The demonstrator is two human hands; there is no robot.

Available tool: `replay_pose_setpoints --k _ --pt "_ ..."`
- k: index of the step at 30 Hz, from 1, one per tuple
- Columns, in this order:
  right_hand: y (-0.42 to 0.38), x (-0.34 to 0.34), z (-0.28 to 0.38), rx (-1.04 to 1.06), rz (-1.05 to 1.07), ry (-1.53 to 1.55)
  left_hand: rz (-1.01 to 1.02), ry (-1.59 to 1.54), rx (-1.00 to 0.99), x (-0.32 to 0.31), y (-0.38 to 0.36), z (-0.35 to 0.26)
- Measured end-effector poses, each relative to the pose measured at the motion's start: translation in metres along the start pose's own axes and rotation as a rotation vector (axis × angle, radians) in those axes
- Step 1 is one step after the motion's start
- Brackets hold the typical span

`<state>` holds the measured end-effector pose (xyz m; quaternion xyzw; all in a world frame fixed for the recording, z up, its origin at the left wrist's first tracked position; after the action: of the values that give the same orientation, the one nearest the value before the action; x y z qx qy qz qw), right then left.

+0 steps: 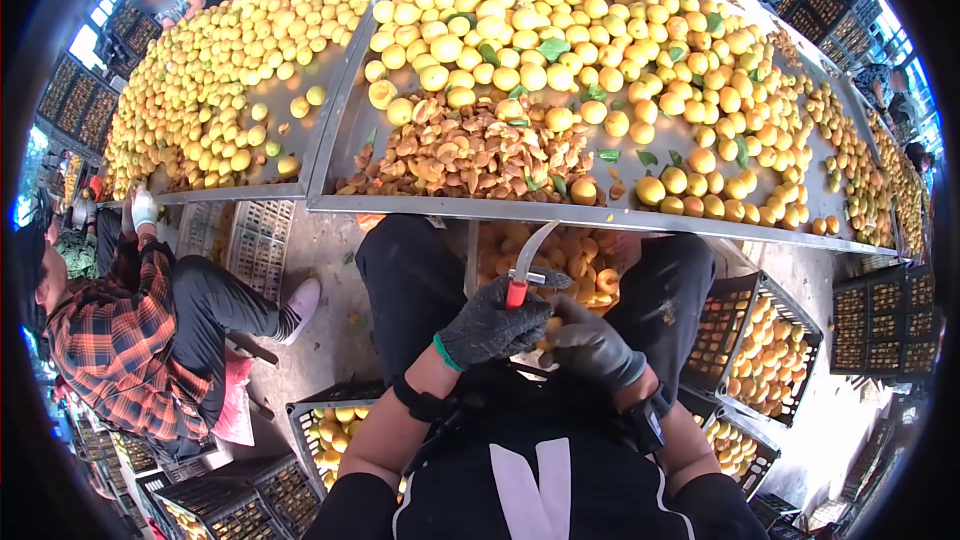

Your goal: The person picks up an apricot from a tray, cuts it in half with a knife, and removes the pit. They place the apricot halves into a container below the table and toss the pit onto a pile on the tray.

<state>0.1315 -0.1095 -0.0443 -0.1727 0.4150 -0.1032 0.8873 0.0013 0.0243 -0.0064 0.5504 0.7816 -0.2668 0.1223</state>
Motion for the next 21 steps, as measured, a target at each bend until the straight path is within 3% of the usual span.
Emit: replay_pose_setpoints --k 3,6,9,16,19,21 --pt "-0.003 -0.014 -0.009 -0.292 0.185 -0.096 0.059 -0.043 0.000 -0.002 -0.003 -0.008" --pt "-0.010 -0.024 -0.004 -0.292 0.292 -0.088 0.120 -0.313 -0.027 0.008 -0.005 0.001" --pt "-0.008 -0.031 -0.005 -0.318 0.187 -0.215 0.073 -0.337 -0.033 0.009 -0.008 0.002" --pt "-0.007 -0.030 -0.024 -0.253 0.216 -0.160 0.189 -0.574 -0.196 0.007 0.000 0.009" --pt "-0.007 -0.034 -0.027 -0.298 0.067 -0.169 0.134 -0.416 -0.317 -0.003 0.007 0.000" --pt "-0.009 -0.036 -0.029 -0.202 -0.073 -0.091 -0.217 -0.301 -0.327 -0.005 0.010 -0.005"
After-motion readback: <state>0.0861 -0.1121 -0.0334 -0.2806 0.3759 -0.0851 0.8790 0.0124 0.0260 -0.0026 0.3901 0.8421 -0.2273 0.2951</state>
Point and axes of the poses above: each hand's wrist, its own y-axis towards the middle knuckle, its own x-axis out of the back of the hand, z = x × y, the point moved 1 cm from there along y, towards the middle knuckle, and after that the axes turned 2 degrees about y, right-handed, at the moved point
